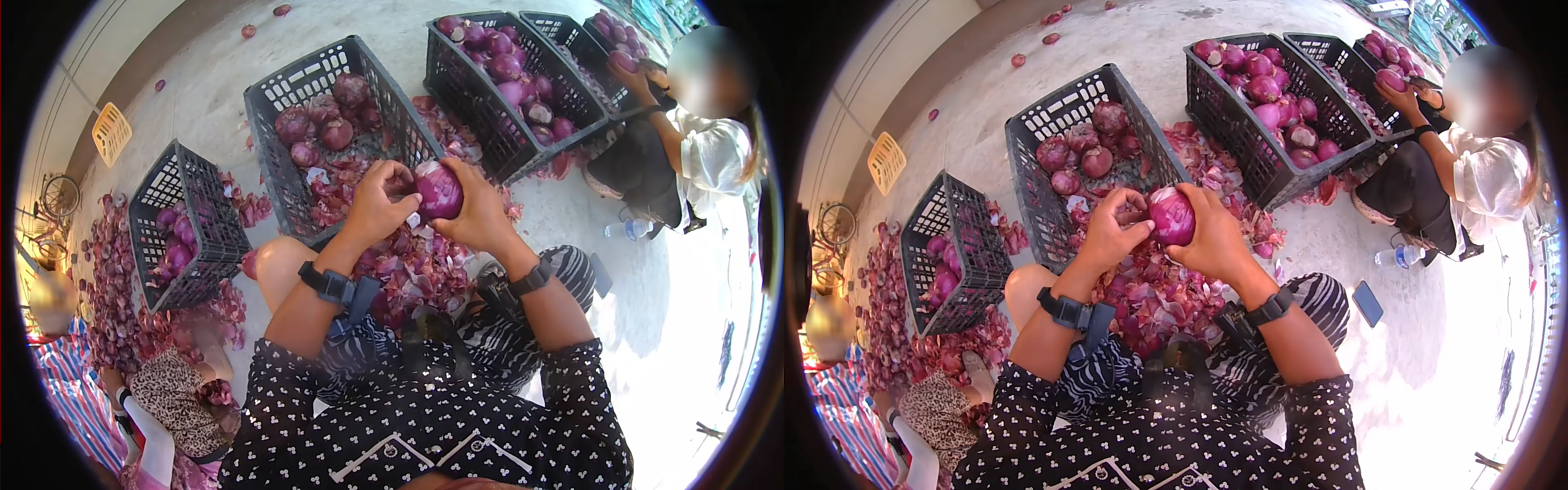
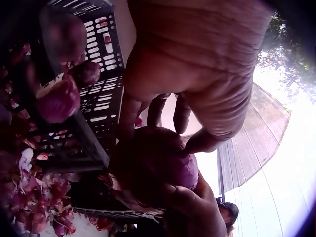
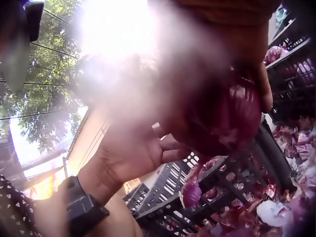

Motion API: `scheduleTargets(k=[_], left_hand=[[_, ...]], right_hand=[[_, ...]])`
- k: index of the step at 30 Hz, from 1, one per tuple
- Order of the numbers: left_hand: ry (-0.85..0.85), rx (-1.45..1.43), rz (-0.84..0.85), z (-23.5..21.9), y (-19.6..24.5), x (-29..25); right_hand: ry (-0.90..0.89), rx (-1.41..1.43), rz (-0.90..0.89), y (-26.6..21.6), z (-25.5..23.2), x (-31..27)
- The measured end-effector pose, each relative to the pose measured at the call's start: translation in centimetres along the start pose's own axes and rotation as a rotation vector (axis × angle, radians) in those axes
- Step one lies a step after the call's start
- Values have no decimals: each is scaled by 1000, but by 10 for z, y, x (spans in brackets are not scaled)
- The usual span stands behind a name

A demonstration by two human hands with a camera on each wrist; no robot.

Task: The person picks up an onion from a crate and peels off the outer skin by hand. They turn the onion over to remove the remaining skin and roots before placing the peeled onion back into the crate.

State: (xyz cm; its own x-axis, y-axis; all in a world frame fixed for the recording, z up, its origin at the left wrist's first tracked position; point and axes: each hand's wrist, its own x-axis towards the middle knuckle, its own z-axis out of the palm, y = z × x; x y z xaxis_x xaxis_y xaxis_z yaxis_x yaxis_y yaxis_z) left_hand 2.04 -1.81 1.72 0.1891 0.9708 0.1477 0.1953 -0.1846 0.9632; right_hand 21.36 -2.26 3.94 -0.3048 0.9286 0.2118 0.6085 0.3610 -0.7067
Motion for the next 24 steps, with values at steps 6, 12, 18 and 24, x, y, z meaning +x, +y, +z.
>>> scheduleTargets(k=[6,12,18,24], left_hand=[[35,26,-42,-10,-17,5],[38,68,-77,-11,-16,11],[2,109,-66,-13,-16,15],[112,149,4,-12,-20,18]], right_hand=[[-46,123,23,17,18,13],[-85,113,31,17,15,22],[-126,116,58,18,10,27],[-193,136,97,17,6,33]])
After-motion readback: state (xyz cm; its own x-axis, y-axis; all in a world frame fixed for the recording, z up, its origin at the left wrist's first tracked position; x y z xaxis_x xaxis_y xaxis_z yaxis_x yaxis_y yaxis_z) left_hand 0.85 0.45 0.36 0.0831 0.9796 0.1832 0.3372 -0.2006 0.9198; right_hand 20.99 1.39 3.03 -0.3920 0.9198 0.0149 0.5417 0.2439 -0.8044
